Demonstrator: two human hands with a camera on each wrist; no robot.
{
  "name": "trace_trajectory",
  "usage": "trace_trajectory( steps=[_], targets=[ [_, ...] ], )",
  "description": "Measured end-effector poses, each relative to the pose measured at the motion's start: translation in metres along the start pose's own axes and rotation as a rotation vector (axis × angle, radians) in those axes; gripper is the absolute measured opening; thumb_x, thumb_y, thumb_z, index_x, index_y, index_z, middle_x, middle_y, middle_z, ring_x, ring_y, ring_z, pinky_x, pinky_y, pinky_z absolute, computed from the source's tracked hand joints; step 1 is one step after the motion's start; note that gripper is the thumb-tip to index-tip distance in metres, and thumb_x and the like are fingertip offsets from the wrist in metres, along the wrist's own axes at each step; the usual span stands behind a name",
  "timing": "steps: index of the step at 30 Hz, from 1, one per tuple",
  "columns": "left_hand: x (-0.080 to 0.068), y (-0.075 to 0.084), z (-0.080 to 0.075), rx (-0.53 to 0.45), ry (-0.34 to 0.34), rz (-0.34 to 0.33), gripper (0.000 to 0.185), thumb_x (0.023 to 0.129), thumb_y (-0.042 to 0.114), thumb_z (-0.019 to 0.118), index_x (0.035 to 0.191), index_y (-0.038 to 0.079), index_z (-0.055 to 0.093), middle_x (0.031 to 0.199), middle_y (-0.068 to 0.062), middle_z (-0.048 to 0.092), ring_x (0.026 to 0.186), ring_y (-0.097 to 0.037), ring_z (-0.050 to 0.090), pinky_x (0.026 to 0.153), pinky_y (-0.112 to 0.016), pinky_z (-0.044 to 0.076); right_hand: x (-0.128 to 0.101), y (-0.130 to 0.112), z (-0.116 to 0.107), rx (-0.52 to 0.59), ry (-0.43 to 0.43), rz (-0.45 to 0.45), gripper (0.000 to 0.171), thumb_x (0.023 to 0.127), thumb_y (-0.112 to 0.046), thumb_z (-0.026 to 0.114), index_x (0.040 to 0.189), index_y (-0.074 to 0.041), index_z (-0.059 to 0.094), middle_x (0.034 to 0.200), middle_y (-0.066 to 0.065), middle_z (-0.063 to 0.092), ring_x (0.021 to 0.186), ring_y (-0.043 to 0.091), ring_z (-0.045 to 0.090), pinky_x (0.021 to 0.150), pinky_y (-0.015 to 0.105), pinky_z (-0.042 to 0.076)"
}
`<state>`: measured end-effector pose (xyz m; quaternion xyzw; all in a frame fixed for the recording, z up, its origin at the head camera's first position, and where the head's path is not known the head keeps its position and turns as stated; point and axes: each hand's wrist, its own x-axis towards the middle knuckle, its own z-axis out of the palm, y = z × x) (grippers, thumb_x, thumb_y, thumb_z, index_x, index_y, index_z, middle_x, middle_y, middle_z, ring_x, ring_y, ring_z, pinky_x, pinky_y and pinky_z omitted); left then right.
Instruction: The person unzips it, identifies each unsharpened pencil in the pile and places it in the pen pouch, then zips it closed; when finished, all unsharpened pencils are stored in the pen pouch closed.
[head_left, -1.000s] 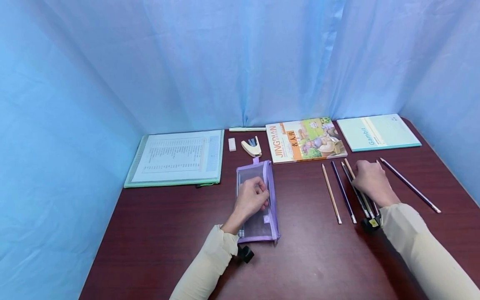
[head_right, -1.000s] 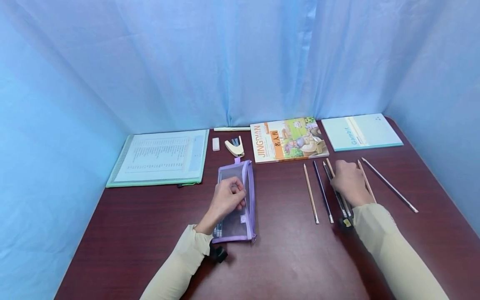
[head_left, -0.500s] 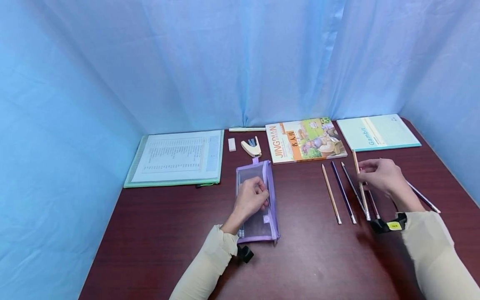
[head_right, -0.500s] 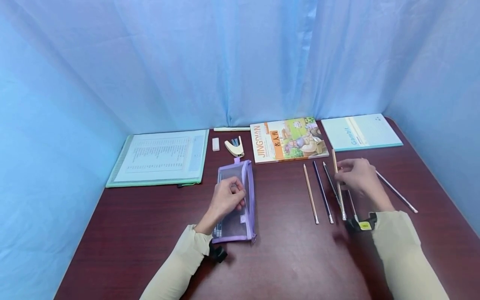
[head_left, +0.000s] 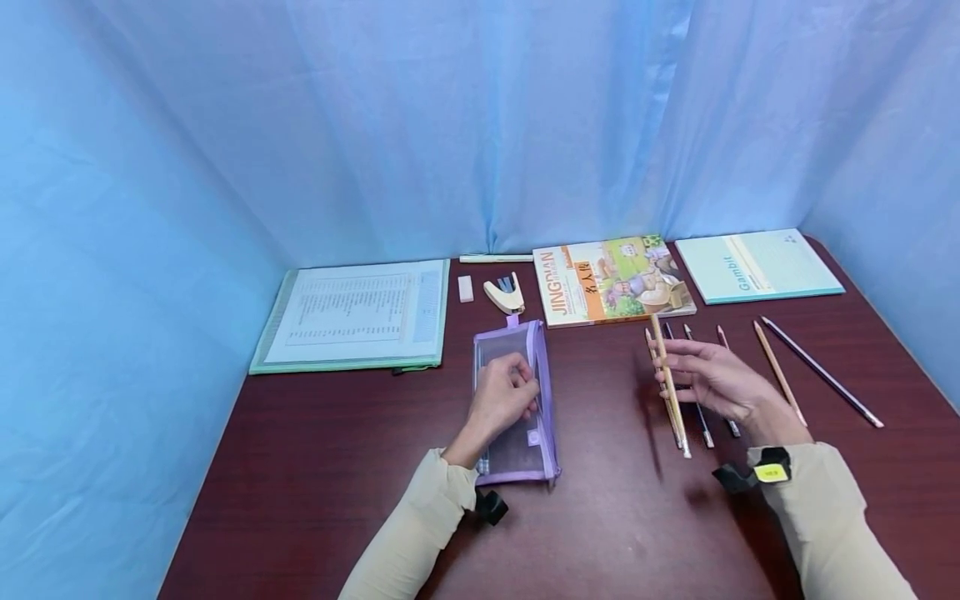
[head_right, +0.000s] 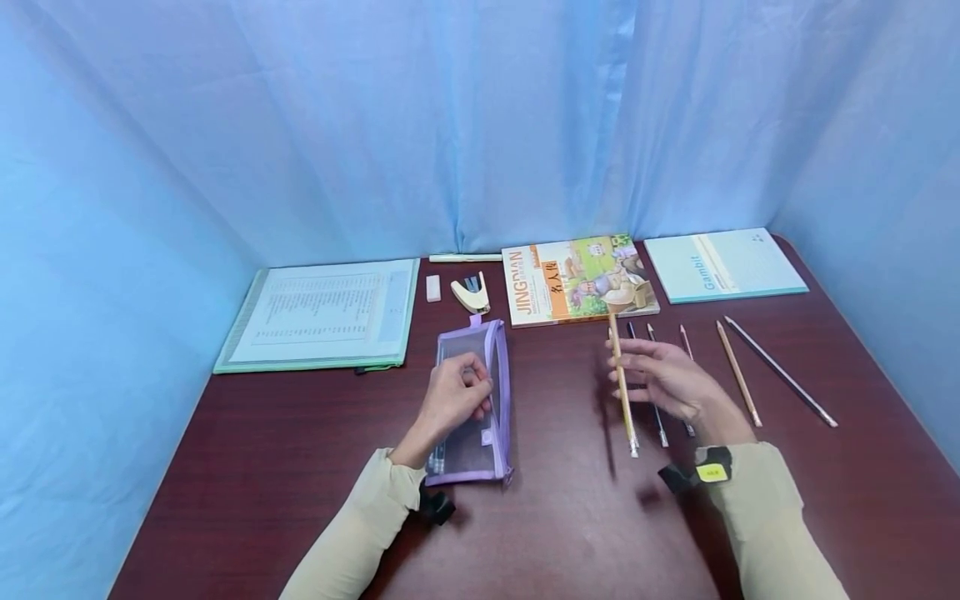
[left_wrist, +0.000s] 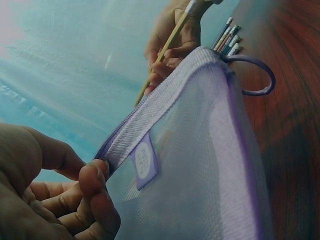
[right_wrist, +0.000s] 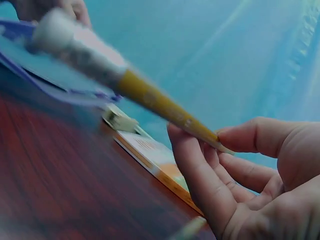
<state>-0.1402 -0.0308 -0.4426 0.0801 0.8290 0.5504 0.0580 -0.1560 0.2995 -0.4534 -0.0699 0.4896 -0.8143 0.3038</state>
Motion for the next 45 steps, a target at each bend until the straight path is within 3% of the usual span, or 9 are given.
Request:
trace_trajectory(
  steps=[6, 9, 15, 18, 22, 25, 29, 39, 45],
  targets=[
    [0.001, 0.001, 0.0, -0.01, -0.006, -0.005, 0.006, 0.083, -0.003, 0.057, 0.08, 0.001, 0.058, 0.057, -0.018, 0.067, 0.036, -0.002, 0.05, 0.038, -0.016, 0.039, 0.025, 0.016, 0.035, -0.044, 0.041, 0.066, 0.035, 0.103, 0.001, 0.043, 0.121, -0.016, 0.068, 0.102, 0.001, 0.071, 0.089, 0.011, 0.072, 0.079, 0.034, 0.062],
    [0.001, 0.001, 0.0, -0.01, -0.003, -0.005, 0.005, 0.083, -0.003, 0.057, 0.08, 0.001, 0.058, 0.058, -0.019, 0.067, 0.036, -0.001, 0.05, 0.038, -0.016, 0.039, 0.043, 0.025, 0.054, -0.095, 0.081, 0.1, 0.031, 0.1, 0.0, 0.049, 0.127, -0.009, 0.062, 0.101, 0.003, 0.069, 0.088, 0.011, 0.071, 0.079, 0.035, 0.062],
    [0.001, 0.001, 0.0, -0.015, 0.005, -0.004, 0.005, 0.083, -0.002, 0.058, 0.079, 0.001, 0.059, 0.058, -0.02, 0.067, 0.036, -0.005, 0.051, 0.037, -0.017, 0.04, 0.08, 0.044, 0.082, -0.154, 0.117, 0.151, 0.048, 0.1, 0.001, 0.047, 0.145, 0.013, 0.033, 0.095, 0.001, 0.07, 0.085, 0.011, 0.07, 0.077, 0.035, 0.062],
    [0.001, 0.001, -0.001, -0.02, 0.002, -0.007, 0.006, 0.084, -0.002, 0.058, 0.079, 0.001, 0.059, 0.057, -0.019, 0.066, 0.037, -0.017, 0.056, 0.037, -0.018, 0.04, 0.093, 0.05, 0.092, -0.171, 0.158, 0.145, 0.048, 0.099, 0.001, 0.047, 0.144, 0.013, 0.033, 0.09, -0.002, 0.072, 0.083, 0.01, 0.07, 0.073, 0.033, 0.062],
    [0.001, 0.002, -0.001, -0.033, -0.001, -0.027, 0.007, 0.085, -0.001, 0.061, 0.079, 0.001, 0.058, 0.055, -0.016, 0.065, 0.037, -0.016, 0.055, 0.038, -0.019, 0.042, 0.103, 0.054, 0.103, -0.246, 0.238, 0.112, 0.051, 0.097, 0.001, 0.05, 0.142, 0.015, 0.034, 0.085, -0.006, 0.073, 0.08, 0.008, 0.071, 0.07, 0.031, 0.062],
    [0.001, 0.003, -0.001, -0.045, -0.001, -0.037, 0.009, 0.085, -0.001, 0.063, 0.078, 0.001, 0.058, 0.054, -0.015, 0.064, 0.036, -0.006, 0.05, 0.038, -0.019, 0.042, 0.105, 0.054, 0.109, -0.316, 0.302, 0.096, 0.051, 0.096, -0.001, 0.052, 0.142, 0.016, 0.035, 0.084, -0.008, 0.071, 0.079, 0.007, 0.07, 0.068, 0.031, 0.062],
    [0.001, 0.003, -0.001, -0.041, 0.001, -0.033, 0.009, 0.086, 0.0, 0.062, 0.078, 0.001, 0.058, 0.053, -0.013, 0.064, 0.036, -0.004, 0.05, 0.038, -0.018, 0.041, 0.105, 0.053, 0.114, -0.351, 0.352, 0.089, 0.049, 0.096, 0.0, 0.053, 0.14, 0.015, 0.039, 0.085, -0.008, 0.069, 0.078, 0.006, 0.069, 0.066, 0.03, 0.062],
    [0.0, 0.002, 0.0, -0.023, -0.003, 0.0, 0.005, 0.084, -0.002, 0.057, 0.079, 0.0, 0.058, 0.057, -0.019, 0.066, 0.036, -0.004, 0.051, 0.038, -0.018, 0.041, 0.098, 0.051, 0.12, -0.403, 0.329, 0.083, 0.047, 0.096, 0.001, 0.055, 0.137, 0.018, 0.043, 0.086, -0.002, 0.072, 0.079, 0.01, 0.07, 0.067, 0.034, 0.063],
    [0.0, 0.002, 0.001, -0.032, -0.001, -0.005, 0.006, 0.083, -0.004, 0.058, 0.079, 0.0, 0.058, 0.054, -0.015, 0.064, 0.036, -0.004, 0.05, 0.038, -0.019, 0.041, 0.077, 0.032, 0.117, -0.462, 0.359, 0.037, 0.045, 0.098, -0.002, 0.054, 0.138, 0.016, 0.044, 0.093, 0.006, 0.074, 0.082, 0.012, 0.072, 0.072, 0.037, 0.063]
  ],
)
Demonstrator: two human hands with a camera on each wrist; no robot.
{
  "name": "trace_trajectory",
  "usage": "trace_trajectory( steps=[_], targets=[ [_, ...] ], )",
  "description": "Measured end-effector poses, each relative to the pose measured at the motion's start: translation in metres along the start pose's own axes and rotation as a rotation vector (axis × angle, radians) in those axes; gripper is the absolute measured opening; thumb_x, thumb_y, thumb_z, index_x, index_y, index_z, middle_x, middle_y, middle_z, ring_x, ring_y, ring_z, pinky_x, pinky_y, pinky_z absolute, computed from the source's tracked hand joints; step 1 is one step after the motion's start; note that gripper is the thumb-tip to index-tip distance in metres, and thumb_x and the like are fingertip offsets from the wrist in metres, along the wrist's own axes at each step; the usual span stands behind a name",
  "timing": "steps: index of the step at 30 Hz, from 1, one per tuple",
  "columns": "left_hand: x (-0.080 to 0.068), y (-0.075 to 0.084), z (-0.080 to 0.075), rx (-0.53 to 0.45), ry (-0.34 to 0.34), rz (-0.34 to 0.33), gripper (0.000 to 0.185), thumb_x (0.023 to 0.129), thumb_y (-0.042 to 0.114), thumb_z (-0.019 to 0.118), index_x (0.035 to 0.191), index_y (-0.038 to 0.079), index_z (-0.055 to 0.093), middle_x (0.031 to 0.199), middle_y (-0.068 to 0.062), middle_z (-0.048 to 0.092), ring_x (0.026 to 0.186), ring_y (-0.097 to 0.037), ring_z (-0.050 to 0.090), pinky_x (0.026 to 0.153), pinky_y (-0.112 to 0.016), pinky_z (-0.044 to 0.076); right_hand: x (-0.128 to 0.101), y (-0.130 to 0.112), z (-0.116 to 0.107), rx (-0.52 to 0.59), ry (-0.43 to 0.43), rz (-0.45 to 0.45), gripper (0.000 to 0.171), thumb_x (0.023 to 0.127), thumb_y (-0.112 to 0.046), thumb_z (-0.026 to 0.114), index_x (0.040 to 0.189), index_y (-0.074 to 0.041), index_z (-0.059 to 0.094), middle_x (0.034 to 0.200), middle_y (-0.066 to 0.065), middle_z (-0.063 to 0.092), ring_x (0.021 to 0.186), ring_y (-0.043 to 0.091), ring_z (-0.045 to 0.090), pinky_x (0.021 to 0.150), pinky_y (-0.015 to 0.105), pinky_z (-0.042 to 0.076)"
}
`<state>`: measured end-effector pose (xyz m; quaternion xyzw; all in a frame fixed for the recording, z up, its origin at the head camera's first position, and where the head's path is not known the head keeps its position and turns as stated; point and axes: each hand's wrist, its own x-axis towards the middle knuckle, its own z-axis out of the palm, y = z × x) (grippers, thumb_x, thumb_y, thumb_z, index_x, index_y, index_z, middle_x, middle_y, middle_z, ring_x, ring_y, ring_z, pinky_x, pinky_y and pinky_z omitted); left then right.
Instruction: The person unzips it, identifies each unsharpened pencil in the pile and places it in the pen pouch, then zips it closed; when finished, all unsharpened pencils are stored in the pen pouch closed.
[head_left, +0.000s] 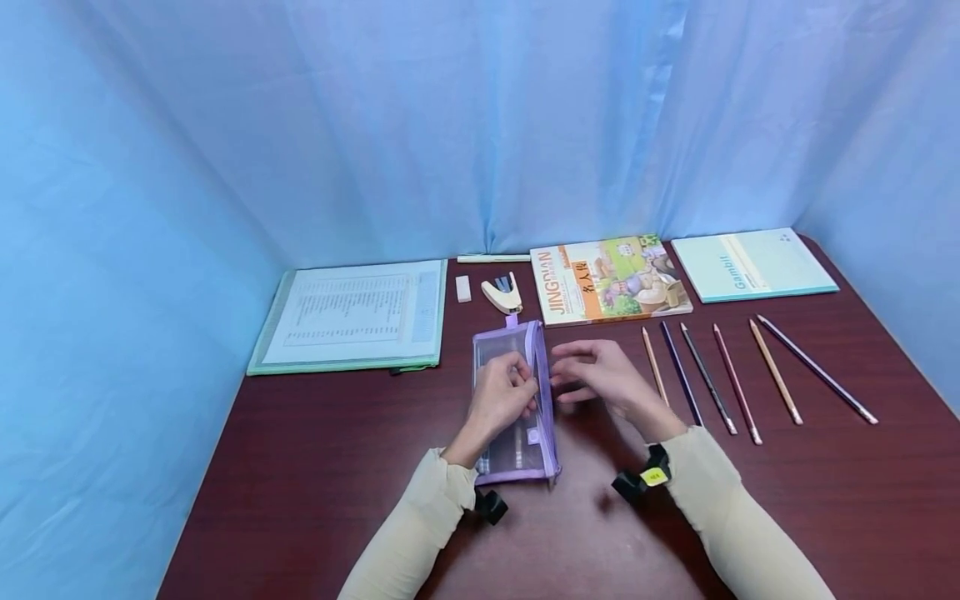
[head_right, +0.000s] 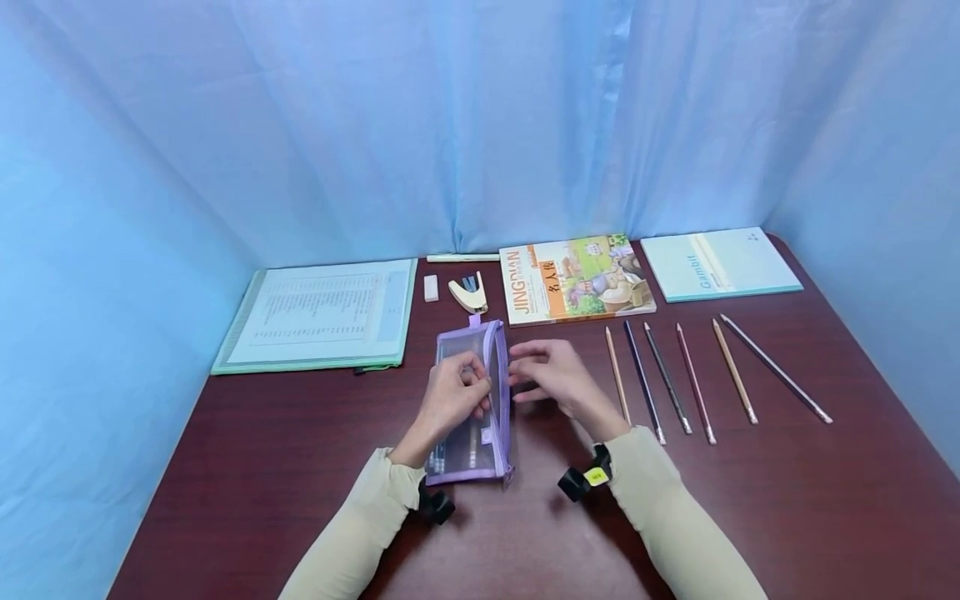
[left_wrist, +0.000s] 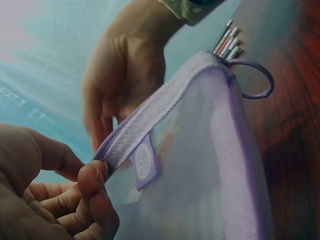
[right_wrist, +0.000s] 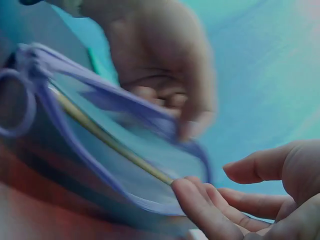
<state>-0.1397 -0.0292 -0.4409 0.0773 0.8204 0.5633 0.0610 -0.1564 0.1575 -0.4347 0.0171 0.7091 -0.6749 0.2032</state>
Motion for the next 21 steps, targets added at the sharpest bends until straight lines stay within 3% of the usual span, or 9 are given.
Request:
trace_trajectory(
  steps=[7, 11, 13, 17, 19, 21],
  targets=[
    [-0.001, 0.002, -0.002, 0.006, 0.003, 0.002, 0.006, 0.084, -0.004, 0.056, 0.08, 0.0, 0.058, 0.057, -0.019, 0.066, 0.037, -0.004, 0.051, 0.038, -0.019, 0.043, -0.03, -0.027, -0.061, -0.104, 0.135, -0.142, 0.044, 0.098, -0.005, 0.057, 0.134, 0.019, 0.045, 0.085, -0.016, 0.073, 0.082, 0.003, 0.073, 0.073, 0.034, 0.063],
    [-0.001, 0.002, -0.002, 0.011, 0.007, -0.003, 0.006, 0.084, -0.004, 0.056, 0.081, 0.0, 0.059, 0.057, -0.018, 0.065, 0.037, -0.004, 0.051, 0.038, -0.019, 0.043, -0.041, -0.024, -0.1, -0.28, 0.26, -0.123, 0.044, 0.099, -0.009, 0.057, 0.134, 0.016, 0.047, 0.082, -0.023, 0.068, 0.077, -0.006, 0.068, 0.071, 0.03, 0.063],
    [-0.001, 0.002, -0.002, 0.017, 0.008, -0.005, 0.006, 0.084, -0.004, 0.056, 0.081, 0.0, 0.059, 0.056, -0.017, 0.065, 0.037, -0.003, 0.051, 0.038, -0.018, 0.042, -0.045, -0.017, -0.114, -0.395, 0.3, -0.09, 0.044, 0.099, -0.01, 0.057, 0.134, 0.015, 0.048, 0.087, -0.012, 0.072, 0.076, -0.007, 0.067, 0.071, 0.031, 0.063],
    [-0.001, 0.001, -0.002, 0.012, 0.005, -0.006, 0.005, 0.084, -0.004, 0.056, 0.081, 0.0, 0.059, 0.057, -0.017, 0.065, 0.037, -0.003, 0.051, 0.039, -0.018, 0.042, -0.051, 0.003, -0.132, -0.628, 0.31, -0.039, 0.045, 0.096, -0.01, 0.061, 0.132, 0.014, 0.052, 0.101, 0.025, 0.073, 0.073, 0.003, 0.07, 0.066, 0.031, 0.062],
    [-0.001, 0.002, -0.002, 0.01, 0.004, -0.003, 0.005, 0.084, -0.004, 0.056, 0.08, 0.0, 0.059, 0.057, -0.017, 0.065, 0.037, -0.003, 0.051, 0.038, -0.018, 0.042, -0.053, 0.011, -0.134, -0.736, 0.307, -0.032, 0.045, 0.093, -0.011, 0.063, 0.129, 0.014, 0.054, 0.107, 0.031, 0.07, 0.07, 0.01, 0.071, 0.061, 0.029, 0.06],
    [-0.001, 0.002, -0.002, 0.018, 0.005, 0.001, 0.006, 0.083, -0.004, 0.056, 0.08, 0.0, 0.058, 0.057, -0.017, 0.066, 0.037, -0.003, 0.051, 0.038, -0.018, 0.041, -0.052, 0.018, -0.134, -0.83, 0.314, -0.037, 0.044, 0.09, -0.01, 0.065, 0.125, 0.014, 0.056, 0.101, 0.03, 0.071, 0.067, 0.016, 0.071, 0.058, 0.029, 0.057]
  ],
)
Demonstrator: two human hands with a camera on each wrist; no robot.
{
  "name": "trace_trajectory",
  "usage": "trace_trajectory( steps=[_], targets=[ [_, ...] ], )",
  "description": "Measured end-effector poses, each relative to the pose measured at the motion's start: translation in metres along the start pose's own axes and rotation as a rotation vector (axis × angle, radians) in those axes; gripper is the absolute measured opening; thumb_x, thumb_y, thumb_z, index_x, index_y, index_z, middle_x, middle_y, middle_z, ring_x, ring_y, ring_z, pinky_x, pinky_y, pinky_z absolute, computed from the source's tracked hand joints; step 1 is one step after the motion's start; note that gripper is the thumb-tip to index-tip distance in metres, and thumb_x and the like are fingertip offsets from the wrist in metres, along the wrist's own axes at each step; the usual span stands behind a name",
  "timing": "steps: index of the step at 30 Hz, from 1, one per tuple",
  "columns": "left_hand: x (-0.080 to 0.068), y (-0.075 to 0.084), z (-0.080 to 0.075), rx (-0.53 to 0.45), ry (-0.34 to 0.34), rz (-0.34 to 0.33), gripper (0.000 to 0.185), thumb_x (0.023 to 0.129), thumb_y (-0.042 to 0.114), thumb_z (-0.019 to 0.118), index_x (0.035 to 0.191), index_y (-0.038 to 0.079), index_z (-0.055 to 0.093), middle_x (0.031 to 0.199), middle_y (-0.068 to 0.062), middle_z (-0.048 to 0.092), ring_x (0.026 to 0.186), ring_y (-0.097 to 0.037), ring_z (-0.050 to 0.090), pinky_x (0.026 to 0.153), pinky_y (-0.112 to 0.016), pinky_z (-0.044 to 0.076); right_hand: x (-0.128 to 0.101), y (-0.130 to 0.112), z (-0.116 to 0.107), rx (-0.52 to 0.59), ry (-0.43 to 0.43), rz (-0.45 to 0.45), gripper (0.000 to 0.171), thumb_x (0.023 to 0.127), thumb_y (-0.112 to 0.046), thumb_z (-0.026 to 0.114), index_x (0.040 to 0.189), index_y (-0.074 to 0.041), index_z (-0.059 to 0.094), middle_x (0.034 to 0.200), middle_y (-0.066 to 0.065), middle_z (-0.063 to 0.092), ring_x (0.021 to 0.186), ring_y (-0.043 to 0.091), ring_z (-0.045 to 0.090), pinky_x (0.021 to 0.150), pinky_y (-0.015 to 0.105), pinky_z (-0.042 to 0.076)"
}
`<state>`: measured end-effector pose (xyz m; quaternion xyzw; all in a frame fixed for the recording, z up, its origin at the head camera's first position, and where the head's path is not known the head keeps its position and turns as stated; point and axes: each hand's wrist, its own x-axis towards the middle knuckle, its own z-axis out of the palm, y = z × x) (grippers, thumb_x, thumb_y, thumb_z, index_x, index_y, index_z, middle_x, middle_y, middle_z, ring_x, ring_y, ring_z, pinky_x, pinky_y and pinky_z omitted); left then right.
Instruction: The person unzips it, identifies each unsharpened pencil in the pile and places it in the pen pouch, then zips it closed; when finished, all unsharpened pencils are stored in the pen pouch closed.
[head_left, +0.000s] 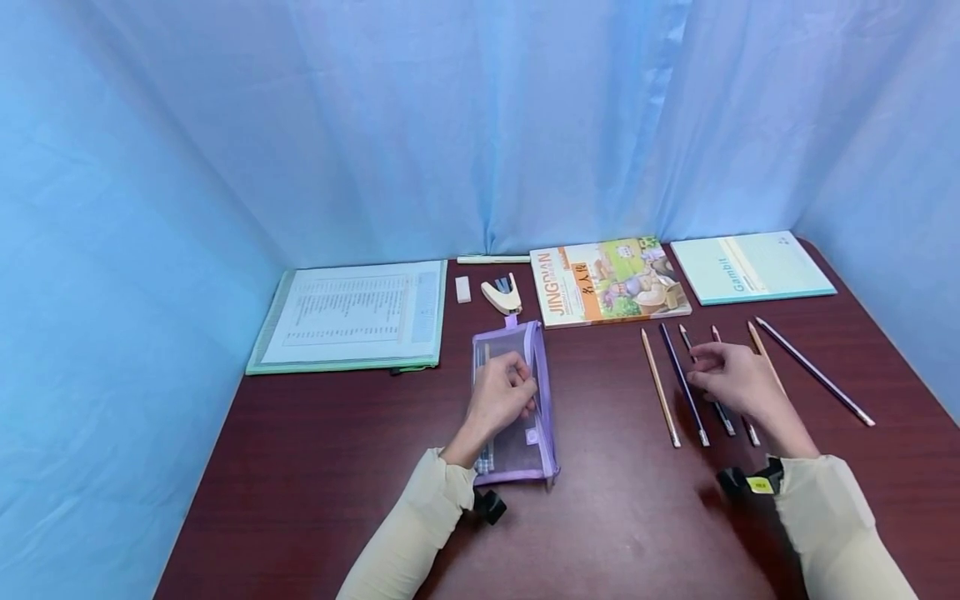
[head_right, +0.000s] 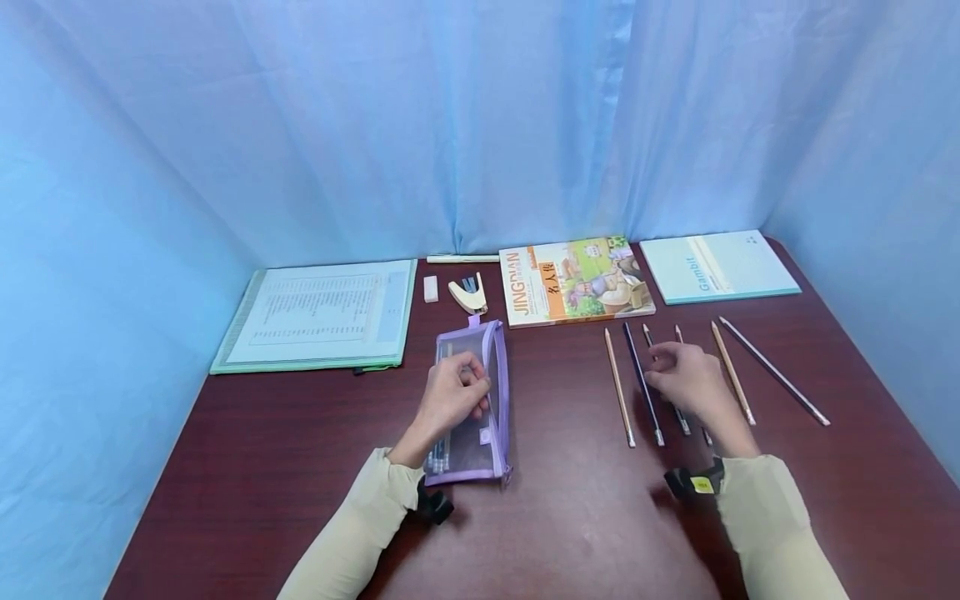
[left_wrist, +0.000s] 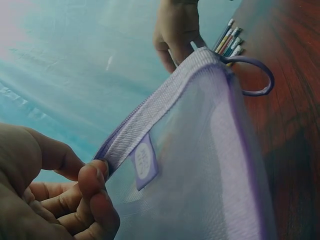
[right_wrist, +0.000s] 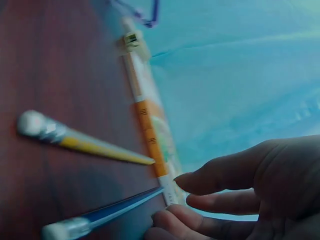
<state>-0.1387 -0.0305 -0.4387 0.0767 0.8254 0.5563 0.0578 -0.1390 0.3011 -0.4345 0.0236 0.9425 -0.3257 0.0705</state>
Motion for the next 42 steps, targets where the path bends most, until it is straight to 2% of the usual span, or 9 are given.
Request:
trace_trajectory(
  steps=[8, 12, 16, 22, 25, 28, 33, 37, 42],
  targets=[
    [0.0, 0.0, 0.001, 0.014, 0.002, -0.005, 0.006, 0.083, -0.003, 0.056, 0.079, 0.001, 0.058, 0.057, -0.018, 0.067, 0.036, -0.003, 0.05, 0.037, -0.017, 0.039, 0.004, -0.006, 0.018, -0.228, 0.03, -0.001, 0.045, 0.079, -0.005, 0.066, 0.12, 0.011, 0.057, 0.086, 0.018, 0.065, 0.071, 0.029, 0.059, 0.06, 0.038, 0.045],
    [0.0, 0.0, 0.001, 0.016, 0.0, -0.008, 0.006, 0.083, -0.003, 0.056, 0.079, 0.001, 0.058, 0.057, -0.017, 0.067, 0.036, -0.003, 0.05, 0.038, -0.017, 0.039, 0.004, -0.012, 0.025, -0.284, 0.039, 0.014, 0.05, 0.073, -0.001, 0.062, 0.121, 0.009, 0.055, 0.087, 0.024, 0.063, 0.071, 0.037, 0.058, 0.056, 0.047, 0.046],
    [0.0, 0.0, 0.0, 0.015, 0.002, -0.006, 0.006, 0.083, -0.003, 0.056, 0.079, 0.001, 0.059, 0.057, -0.017, 0.067, 0.036, -0.003, 0.05, 0.038, -0.017, 0.04, 0.004, -0.016, 0.027, -0.293, 0.048, 0.043, 0.054, 0.07, -0.004, 0.063, 0.122, 0.009, 0.052, 0.084, 0.027, 0.063, 0.071, 0.042, 0.059, 0.057, 0.051, 0.047],
    [0.001, 0.0, 0.0, 0.013, 0.0, -0.013, 0.006, 0.084, -0.003, 0.056, 0.079, 0.001, 0.058, 0.058, -0.018, 0.067, 0.036, -0.003, 0.05, 0.038, -0.017, 0.04, 0.003, -0.013, 0.012, -0.211, 0.008, 0.063, 0.06, 0.076, -0.011, 0.068, 0.128, 0.013, 0.05, 0.084, 0.02, 0.066, 0.068, 0.028, 0.06, 0.059, 0.04, 0.047],
    [0.001, 0.0, 0.001, 0.017, 0.002, -0.013, 0.006, 0.083, -0.003, 0.056, 0.079, 0.001, 0.058, 0.057, -0.017, 0.067, 0.036, -0.002, 0.05, 0.038, -0.017, 0.04, 0.001, -0.009, 0.004, -0.098, -0.025, 0.065, 0.059, 0.08, -0.011, 0.069, 0.13, 0.014, 0.05, 0.089, 0.021, 0.068, 0.065, 0.019, 0.064, 0.056, 0.035, 0.052],
    [0.001, 0.0, 0.001, 0.02, 0.003, -0.011, 0.007, 0.083, -0.003, 0.056, 0.078, 0.001, 0.058, 0.057, -0.017, 0.067, 0.036, -0.002, 0.05, 0.038, -0.017, 0.04, 0.0, -0.003, 0.001, 0.112, -0.076, 0.075, 0.06, 0.085, -0.008, 0.065, 0.136, 0.015, 0.044, 0.093, 0.019, 0.066, 0.064, 0.01, 0.065, 0.058, 0.033, 0.059],
    [0.001, -0.002, 0.001, 0.016, 0.0, -0.011, 0.006, 0.083, -0.003, 0.056, 0.079, 0.001, 0.059, 0.057, -0.017, 0.067, 0.036, -0.003, 0.05, 0.038, -0.018, 0.04, 0.001, 0.004, 0.005, 0.507, -0.188, 0.06, 0.055, 0.095, -0.001, 0.055, 0.142, 0.014, 0.031, 0.091, -0.001, 0.065, 0.077, 0.002, 0.066, 0.066, 0.034, 0.063],
    [0.001, -0.002, 0.001, 0.012, -0.003, -0.011, 0.007, 0.083, -0.003, 0.056, 0.079, 0.001, 0.059, 0.057, -0.017, 0.067, 0.036, -0.003, 0.051, 0.037, -0.017, 0.039, 0.004, 0.008, 0.013, 0.781, -0.295, 0.036, 0.036, 0.098, 0.001, 0.052, 0.133, -0.002, 0.042, 0.087, -0.008, 0.069, 0.083, 0.005, 0.069, 0.067, 0.034, 0.063],
    [0.002, -0.002, 0.001, 0.011, -0.003, -0.016, 0.007, 0.083, -0.003, 0.056, 0.078, 0.002, 0.058, 0.057, -0.016, 0.067, 0.036, -0.003, 0.051, 0.037, -0.017, 0.039, 0.008, 0.005, 0.026, 0.951, -0.406, 0.013, 0.029, 0.1, -0.001, 0.051, 0.121, -0.02, 0.048, 0.095, -0.006, 0.075, 0.089, 0.008, 0.072, 0.069, 0.033, 0.062]
  ],
)
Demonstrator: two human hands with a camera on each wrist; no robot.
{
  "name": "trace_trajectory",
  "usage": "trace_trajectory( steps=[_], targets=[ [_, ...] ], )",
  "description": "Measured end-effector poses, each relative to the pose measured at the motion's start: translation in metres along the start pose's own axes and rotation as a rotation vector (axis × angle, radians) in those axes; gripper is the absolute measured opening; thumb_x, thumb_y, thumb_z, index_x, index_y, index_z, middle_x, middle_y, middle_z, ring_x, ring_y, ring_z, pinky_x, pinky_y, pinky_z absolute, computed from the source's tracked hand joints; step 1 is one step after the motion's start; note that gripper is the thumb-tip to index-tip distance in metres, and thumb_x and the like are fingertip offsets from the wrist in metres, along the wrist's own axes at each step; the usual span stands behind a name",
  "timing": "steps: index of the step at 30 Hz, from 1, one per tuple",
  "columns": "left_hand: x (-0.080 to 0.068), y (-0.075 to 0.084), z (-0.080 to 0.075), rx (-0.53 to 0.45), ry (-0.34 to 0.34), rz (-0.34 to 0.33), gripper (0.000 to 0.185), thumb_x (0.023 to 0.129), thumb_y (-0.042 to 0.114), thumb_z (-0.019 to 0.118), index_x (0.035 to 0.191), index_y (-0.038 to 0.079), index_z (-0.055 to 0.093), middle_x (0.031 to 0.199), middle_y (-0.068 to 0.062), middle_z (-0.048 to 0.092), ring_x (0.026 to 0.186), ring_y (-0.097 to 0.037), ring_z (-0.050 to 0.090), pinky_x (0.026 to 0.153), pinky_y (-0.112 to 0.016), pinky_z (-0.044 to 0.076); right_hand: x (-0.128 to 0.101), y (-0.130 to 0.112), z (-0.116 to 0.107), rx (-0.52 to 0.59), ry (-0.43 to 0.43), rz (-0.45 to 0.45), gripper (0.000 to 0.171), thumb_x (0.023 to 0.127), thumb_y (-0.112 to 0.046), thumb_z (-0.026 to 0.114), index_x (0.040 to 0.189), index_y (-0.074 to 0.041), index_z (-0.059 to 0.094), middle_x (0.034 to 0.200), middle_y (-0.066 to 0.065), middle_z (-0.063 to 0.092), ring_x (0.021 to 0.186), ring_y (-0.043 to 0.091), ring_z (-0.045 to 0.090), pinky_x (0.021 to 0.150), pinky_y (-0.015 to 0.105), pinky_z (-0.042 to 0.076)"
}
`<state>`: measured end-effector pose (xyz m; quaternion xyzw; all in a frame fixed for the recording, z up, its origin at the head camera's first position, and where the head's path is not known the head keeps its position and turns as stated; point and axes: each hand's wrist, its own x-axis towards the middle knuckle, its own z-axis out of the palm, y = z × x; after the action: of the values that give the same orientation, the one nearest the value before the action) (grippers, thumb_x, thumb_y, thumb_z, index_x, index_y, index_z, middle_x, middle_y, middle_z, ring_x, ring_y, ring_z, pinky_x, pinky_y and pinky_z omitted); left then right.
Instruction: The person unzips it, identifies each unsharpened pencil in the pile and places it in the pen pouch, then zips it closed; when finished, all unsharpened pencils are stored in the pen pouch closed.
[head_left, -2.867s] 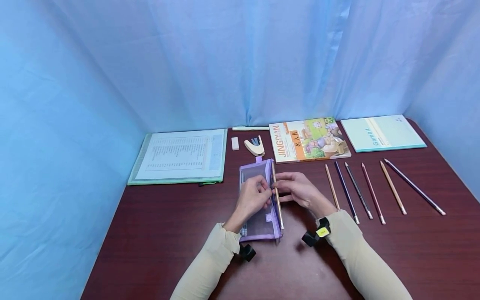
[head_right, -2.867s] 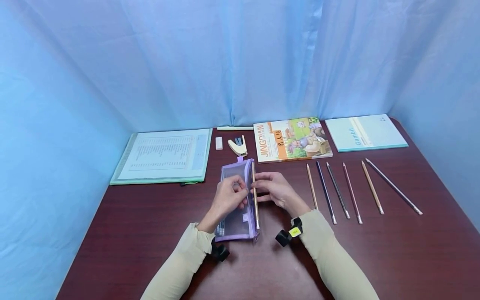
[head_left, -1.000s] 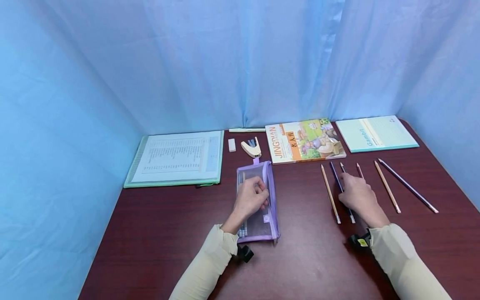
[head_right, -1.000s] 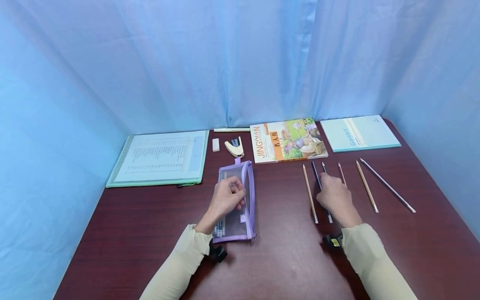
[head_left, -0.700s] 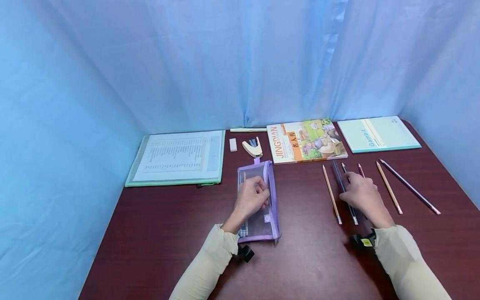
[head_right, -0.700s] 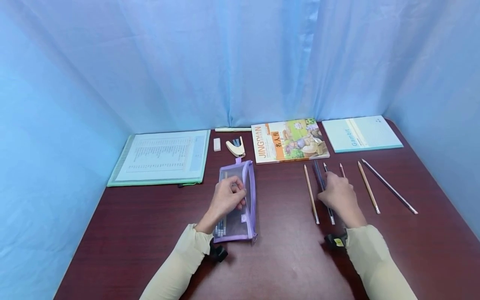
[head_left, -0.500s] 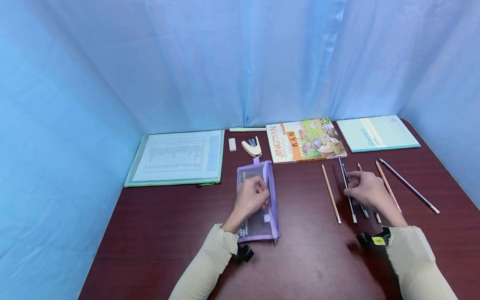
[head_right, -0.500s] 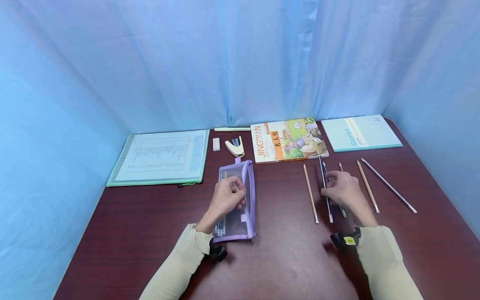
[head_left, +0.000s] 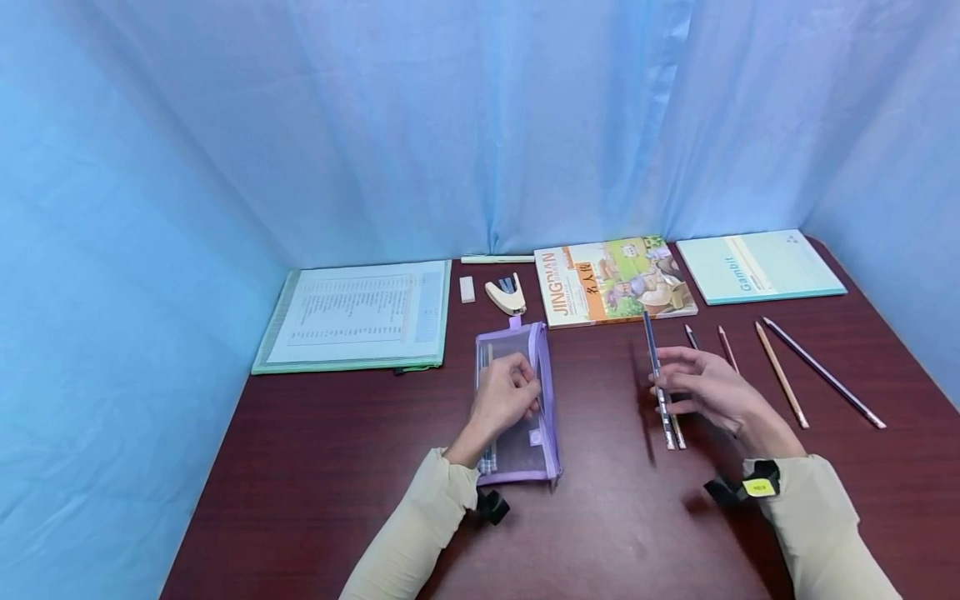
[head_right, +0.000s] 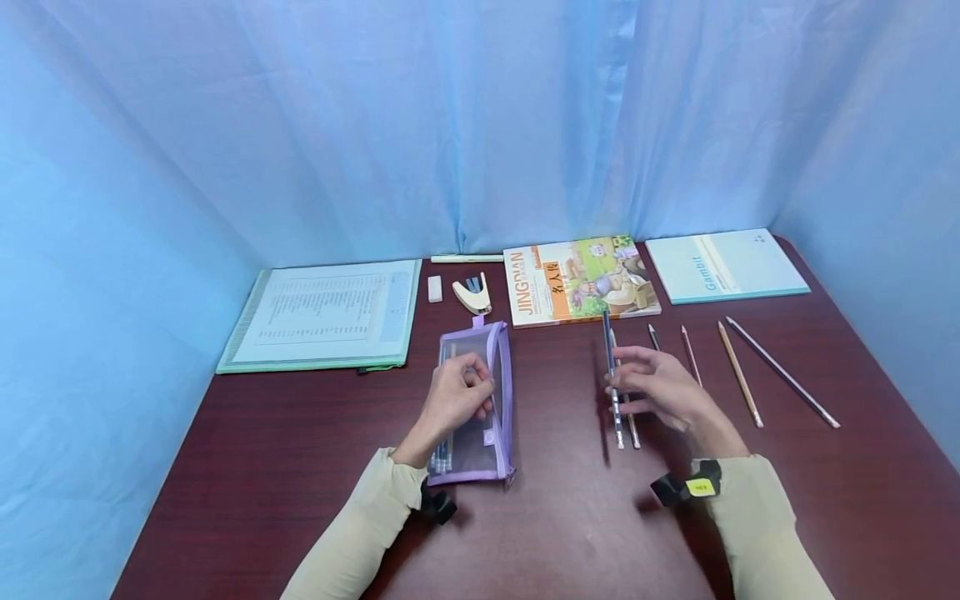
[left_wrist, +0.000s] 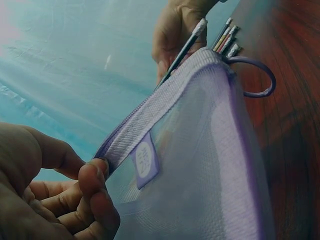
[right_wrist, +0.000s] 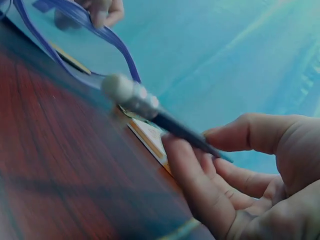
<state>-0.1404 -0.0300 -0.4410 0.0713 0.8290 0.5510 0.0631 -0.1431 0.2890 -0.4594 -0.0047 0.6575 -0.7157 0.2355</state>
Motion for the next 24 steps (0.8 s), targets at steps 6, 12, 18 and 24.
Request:
trace_trajectory(
  steps=[6, 12, 18, 24],
  targets=[
    [0.0, 0.0, -0.001, 0.005, 0.002, 0.0, 0.007, 0.083, -0.002, 0.057, 0.078, 0.002, 0.058, 0.056, -0.016, 0.067, 0.036, -0.002, 0.05, 0.037, -0.017, 0.039, 0.01, 0.003, 0.015, 0.075, -0.063, 0.011, 0.028, 0.102, -0.003, 0.049, 0.122, -0.021, 0.05, 0.102, -0.004, 0.073, 0.091, 0.01, 0.072, 0.072, 0.033, 0.062],
    [0.001, -0.001, -0.001, -0.004, 0.0, 0.004, 0.006, 0.083, -0.003, 0.057, 0.079, 0.002, 0.058, 0.057, -0.017, 0.066, 0.036, -0.002, 0.05, 0.038, -0.017, 0.04, 0.021, 0.002, 0.037, 0.116, -0.142, 0.013, 0.03, 0.101, -0.002, 0.048, 0.127, -0.017, 0.053, 0.103, 0.001, 0.071, 0.091, 0.011, 0.072, 0.075, 0.035, 0.063],
    [0.001, 0.0, -0.002, -0.013, 0.0, 0.01, 0.006, 0.083, -0.003, 0.057, 0.079, 0.001, 0.057, 0.058, -0.019, 0.067, 0.036, -0.002, 0.05, 0.038, -0.017, 0.039, 0.033, 0.003, 0.065, 0.151, -0.224, 0.037, 0.035, 0.1, 0.002, 0.046, 0.133, -0.007, 0.049, 0.101, 0.002, 0.073, 0.09, 0.013, 0.071, 0.076, 0.037, 0.063],
    [0.0, 0.001, -0.004, -0.014, 0.003, 0.017, 0.006, 0.083, -0.003, 0.057, 0.079, 0.001, 0.057, 0.058, -0.019, 0.067, 0.036, -0.002, 0.05, 0.037, -0.017, 0.038, 0.049, 0.006, 0.091, 0.077, -0.256, 0.091, 0.053, 0.099, -0.001, 0.051, 0.144, 0.014, 0.028, 0.097, 0.0, 0.073, 0.087, 0.012, 0.071, 0.074, 0.037, 0.063]
  ],
)
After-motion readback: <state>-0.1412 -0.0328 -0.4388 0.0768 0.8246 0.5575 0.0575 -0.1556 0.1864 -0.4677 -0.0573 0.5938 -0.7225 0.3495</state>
